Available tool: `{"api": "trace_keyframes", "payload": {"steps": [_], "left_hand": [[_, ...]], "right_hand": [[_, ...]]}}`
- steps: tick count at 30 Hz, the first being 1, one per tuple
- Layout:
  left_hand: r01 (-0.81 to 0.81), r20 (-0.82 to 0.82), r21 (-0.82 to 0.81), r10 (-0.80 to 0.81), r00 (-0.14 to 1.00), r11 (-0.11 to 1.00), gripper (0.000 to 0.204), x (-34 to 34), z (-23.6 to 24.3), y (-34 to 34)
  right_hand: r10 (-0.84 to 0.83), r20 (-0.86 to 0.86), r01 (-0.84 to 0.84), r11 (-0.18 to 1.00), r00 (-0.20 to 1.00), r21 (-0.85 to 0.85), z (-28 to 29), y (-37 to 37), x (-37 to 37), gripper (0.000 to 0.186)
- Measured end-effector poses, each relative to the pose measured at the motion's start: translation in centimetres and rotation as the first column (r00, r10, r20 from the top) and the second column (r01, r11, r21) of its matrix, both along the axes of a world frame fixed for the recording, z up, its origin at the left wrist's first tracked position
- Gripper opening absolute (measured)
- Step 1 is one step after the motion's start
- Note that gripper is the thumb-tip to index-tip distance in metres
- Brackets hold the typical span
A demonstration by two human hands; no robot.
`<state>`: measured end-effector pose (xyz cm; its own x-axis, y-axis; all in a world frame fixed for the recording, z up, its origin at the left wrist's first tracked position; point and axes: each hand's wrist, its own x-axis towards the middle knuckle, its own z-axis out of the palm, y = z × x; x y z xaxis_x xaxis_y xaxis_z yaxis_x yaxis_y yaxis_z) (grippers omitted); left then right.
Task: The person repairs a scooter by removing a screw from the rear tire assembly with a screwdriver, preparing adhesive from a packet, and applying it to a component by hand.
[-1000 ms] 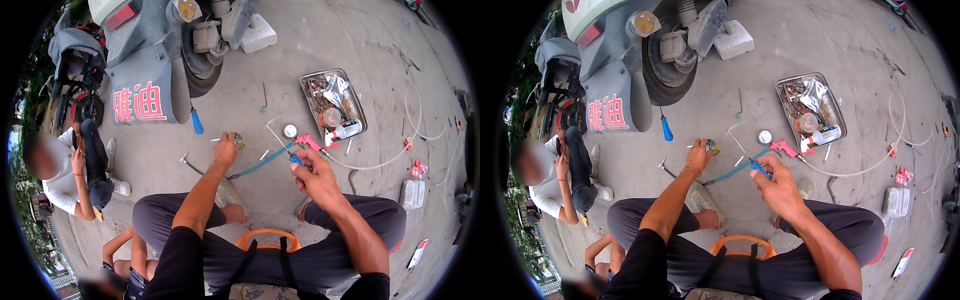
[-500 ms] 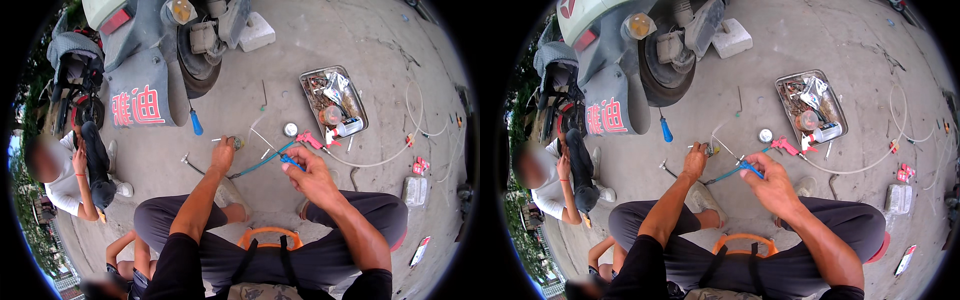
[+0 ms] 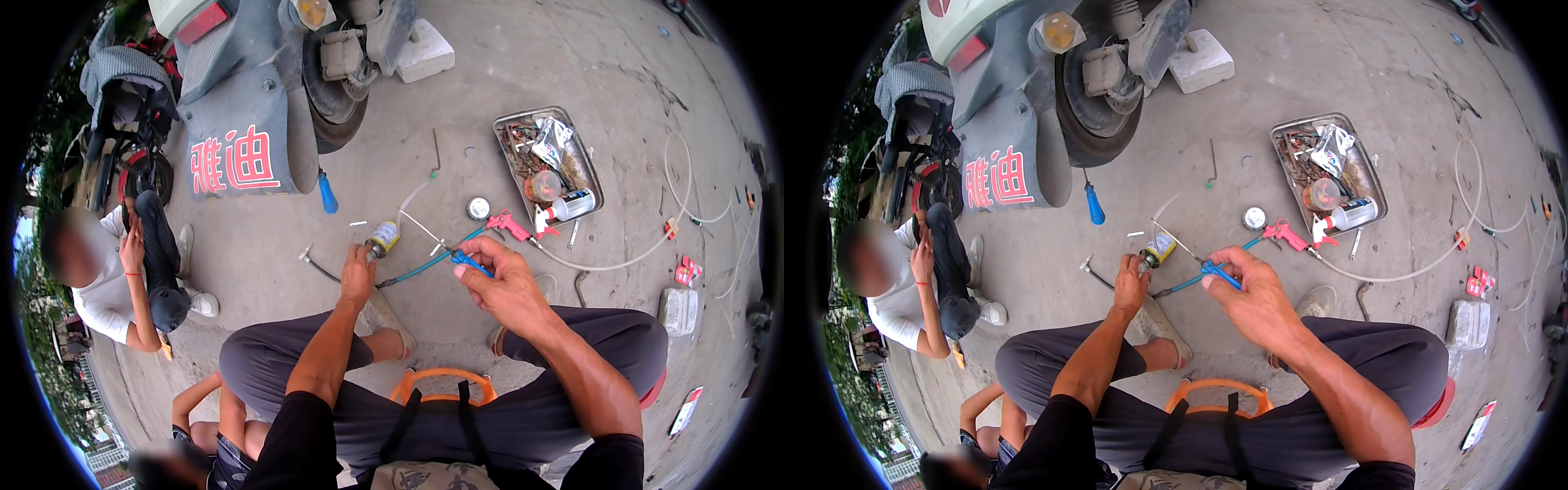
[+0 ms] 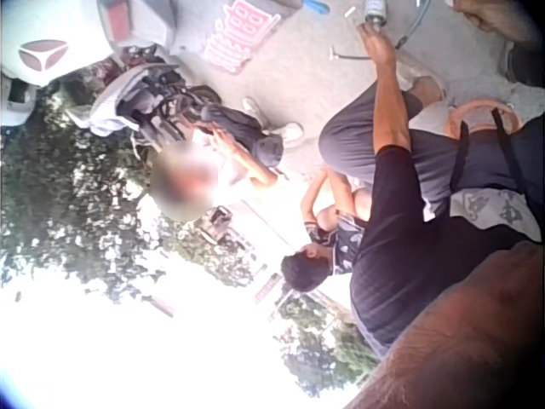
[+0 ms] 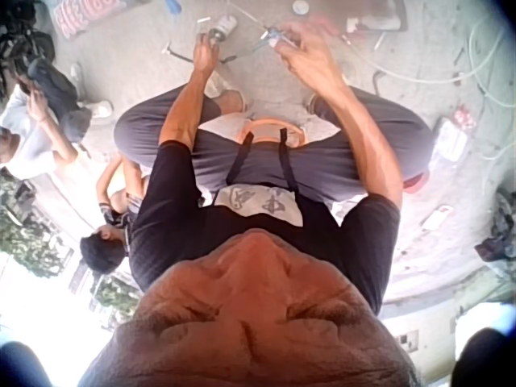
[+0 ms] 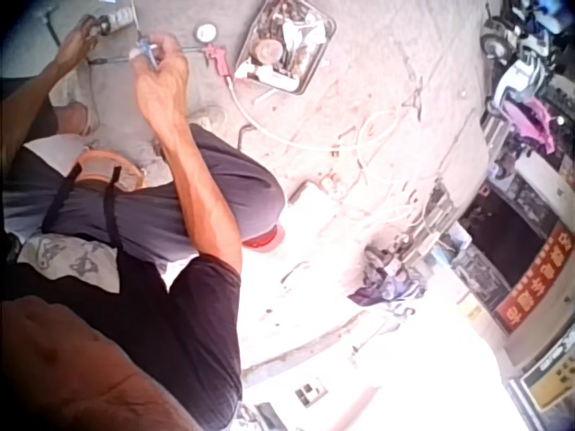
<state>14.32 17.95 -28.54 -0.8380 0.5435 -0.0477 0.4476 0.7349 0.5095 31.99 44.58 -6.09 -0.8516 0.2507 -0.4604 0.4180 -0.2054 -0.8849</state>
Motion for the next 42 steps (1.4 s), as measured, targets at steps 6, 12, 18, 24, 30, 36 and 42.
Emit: {"api": "trace_keyframes", "payload": {"steps": [6, 12, 18, 24, 30, 36, 42], "left_hand": [[-0.011, -0.010, 0.001, 0.011, 1.000, 1.000, 0.038, 0.0, 0.3, 1.3], [0.078, -0.053, -0.022, -0.080, 0.995, 0.997, 0.040, -1.7, 1.1, 4.8], [0.143, -0.069, 0.014, -0.142, 0.988, 0.990, 0.042, -2.2, 0.6, 5.4], [0.161, -0.105, 0.109, -0.150, 0.983, 0.981, 0.044, -1.8, 2.1, 5.3], [-0.002, -0.031, 0.176, 0.008, 0.999, 0.984, 0.042, -2.0, 2.1, 4.8], [-0.098, -0.035, 0.192, 0.107, 0.994, 0.976, 0.041, -2.2, 1.7, 3.1], [-0.332, 0.155, 0.196, 0.305, 0.940, 0.923, 0.043, -2.6, 0.3, 1.9]], "right_hand": [[0.005, 0.003, -0.005, 1.000, 1.000, 0.022, -0.2, 0.2, -0.2, 0.030], [-0.002, 0.014, 0.002, 1.000, 1.000, 0.015, -0.1, 0.4, -0.4, 0.030], [-0.046, -0.016, 0.047, 0.998, 0.999, 0.039, -1.3, 1.0, -0.3, 0.029], [-0.044, -0.011, 0.044, 0.997, 0.999, 0.060, -1.0, 0.8, -0.7, 0.028], [-0.039, -0.007, 0.040, 0.990, 0.999, 0.132, -1.6, 0.8, -0.8, 0.026], [-0.087, -0.060, 0.095, 0.986, 0.994, 0.140, -2.6, 0.8, -0.8, 0.024], [-0.086, -0.024, 0.089, 0.989, 0.996, 0.119, -2.6, 0.6, -1.2, 0.024]]}}
